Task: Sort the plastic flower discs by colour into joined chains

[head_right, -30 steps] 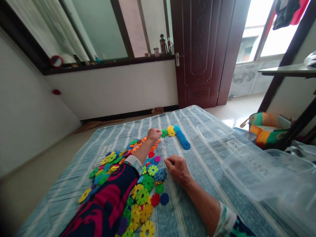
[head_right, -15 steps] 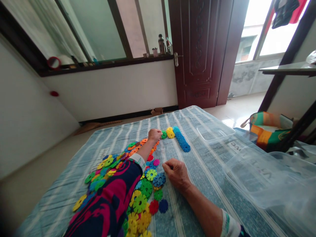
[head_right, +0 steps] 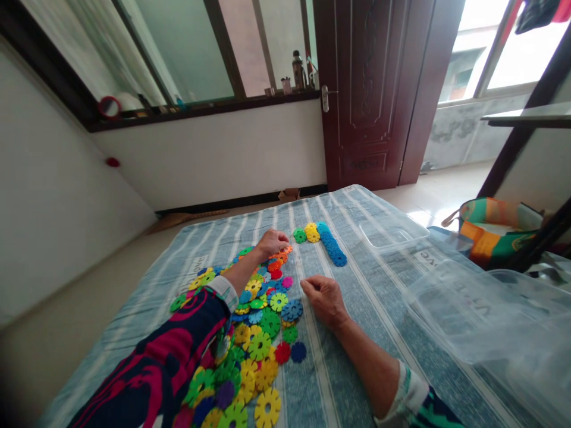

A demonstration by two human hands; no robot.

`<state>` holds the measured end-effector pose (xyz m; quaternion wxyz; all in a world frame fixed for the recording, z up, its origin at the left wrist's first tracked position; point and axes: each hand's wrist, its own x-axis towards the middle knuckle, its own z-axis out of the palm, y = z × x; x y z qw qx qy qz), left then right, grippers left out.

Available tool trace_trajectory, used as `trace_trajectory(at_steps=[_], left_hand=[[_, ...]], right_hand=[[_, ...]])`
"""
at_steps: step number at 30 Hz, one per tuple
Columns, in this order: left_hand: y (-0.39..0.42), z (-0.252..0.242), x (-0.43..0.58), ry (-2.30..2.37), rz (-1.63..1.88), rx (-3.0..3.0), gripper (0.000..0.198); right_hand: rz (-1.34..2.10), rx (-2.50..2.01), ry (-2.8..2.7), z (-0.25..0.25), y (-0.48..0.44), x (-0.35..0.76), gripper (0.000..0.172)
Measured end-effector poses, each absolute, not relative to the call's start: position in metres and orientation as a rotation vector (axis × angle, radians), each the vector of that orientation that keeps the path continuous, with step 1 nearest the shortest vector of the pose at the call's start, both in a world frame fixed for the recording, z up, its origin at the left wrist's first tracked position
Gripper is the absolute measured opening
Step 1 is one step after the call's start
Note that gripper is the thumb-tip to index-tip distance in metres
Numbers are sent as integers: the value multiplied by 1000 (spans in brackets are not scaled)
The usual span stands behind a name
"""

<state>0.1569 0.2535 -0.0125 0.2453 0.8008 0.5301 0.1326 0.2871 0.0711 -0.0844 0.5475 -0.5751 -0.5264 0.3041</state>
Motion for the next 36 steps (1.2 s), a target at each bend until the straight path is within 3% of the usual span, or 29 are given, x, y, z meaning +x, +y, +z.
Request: trace_trajectory(at_steps=[9, 17, 22, 27, 36], left_hand=[[164, 32, 84, 1036, -37, 2362, 5], [100, 24, 81, 966, -164, 2775, 10], [90, 12, 96, 1053, -349, 2843, 21], [90, 10, 97, 1022, -487, 2817, 20], [95, 8, 89, 975, -401, 2769, 20]], right_hand=[[863, -1365, -1073, -70, 64, 297, 31], [916, -1339, -1032, -75, 65, 301, 32], [928, -1311, -1064, -77, 65, 304, 33], [945, -1296, -1059, -72, 65, 303, 30], [956, -1306, -1058, -71, 65, 301, 30]])
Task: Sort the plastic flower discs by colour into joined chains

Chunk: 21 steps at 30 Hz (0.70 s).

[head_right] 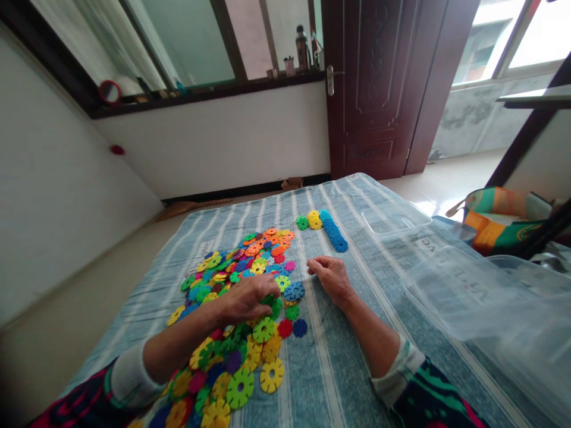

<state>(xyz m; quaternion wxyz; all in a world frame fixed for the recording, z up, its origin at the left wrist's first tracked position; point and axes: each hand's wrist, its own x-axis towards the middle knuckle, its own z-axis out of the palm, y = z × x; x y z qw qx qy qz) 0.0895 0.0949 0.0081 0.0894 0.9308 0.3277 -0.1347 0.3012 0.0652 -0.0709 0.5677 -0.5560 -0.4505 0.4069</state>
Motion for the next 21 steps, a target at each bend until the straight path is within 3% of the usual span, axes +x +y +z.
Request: trace_trajectory(at_steps=[9, 15, 21], left_hand=[[125, 17, 77, 907, -3, 2200, 2], [182, 18, 112, 1189, 541, 1946, 8], [243, -20, 166, 1413, 717, 1918, 12]], right_hand=[[964, -1316, -1051, -66, 66, 299, 30], [957, -1314, -1054, -69, 69, 297, 30], [958, -1309, -1079, -70, 69, 297, 31]])
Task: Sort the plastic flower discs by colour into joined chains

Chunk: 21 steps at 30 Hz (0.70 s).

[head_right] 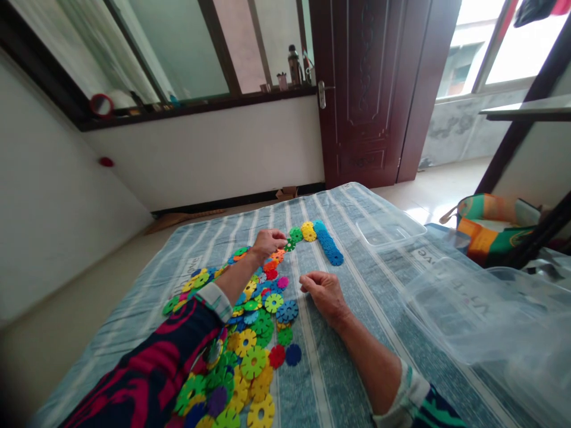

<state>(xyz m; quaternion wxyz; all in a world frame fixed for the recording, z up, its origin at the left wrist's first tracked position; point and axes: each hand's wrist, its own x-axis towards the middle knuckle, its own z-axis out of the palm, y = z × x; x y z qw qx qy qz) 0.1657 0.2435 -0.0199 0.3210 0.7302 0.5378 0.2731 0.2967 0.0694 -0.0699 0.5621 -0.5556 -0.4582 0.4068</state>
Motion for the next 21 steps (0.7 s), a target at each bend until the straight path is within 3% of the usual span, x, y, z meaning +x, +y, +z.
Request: trace_trajectory(at_steps=[5, 10, 18, 21], left_hand=[[272, -39, 190, 1550, 691, 1931, 17], [284, -41, 202, 1591, 586, 1965, 37], [287, -37, 202, 1635, 580, 2008, 37], [284, -32, 193, 1632, 612, 2017, 29]], right_hand=[[970, -1292, -1082, -70, 70, 296, 31], [978, -1291, -1093, -70, 71, 295, 31], [968, -1305, -1105, -66, 70, 296, 31], [974, -1310, -1102, -66, 69, 296, 31]])
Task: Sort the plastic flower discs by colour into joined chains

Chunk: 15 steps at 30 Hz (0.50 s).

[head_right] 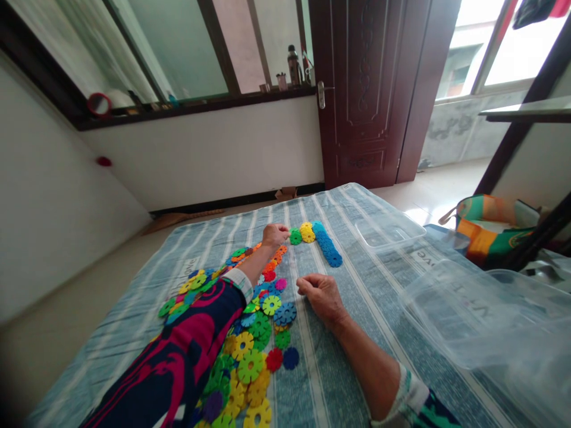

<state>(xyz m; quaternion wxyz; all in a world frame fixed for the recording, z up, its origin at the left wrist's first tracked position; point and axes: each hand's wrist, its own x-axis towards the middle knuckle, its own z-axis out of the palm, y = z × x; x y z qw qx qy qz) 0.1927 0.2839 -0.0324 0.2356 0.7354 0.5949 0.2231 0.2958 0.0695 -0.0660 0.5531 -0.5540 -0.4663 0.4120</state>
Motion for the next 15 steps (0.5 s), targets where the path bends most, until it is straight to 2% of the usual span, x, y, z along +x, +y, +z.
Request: trace_trajectory(at_steps=[4, 15], left_hand=[[275, -22, 172, 1573, 629, 2038, 11], [207, 15, 91, 1254, 239, 2161, 7]], right_hand=[[976, -1313, -1093, -68, 69, 296, 30], [970, -1321, -1107, -73, 67, 300, 31]])
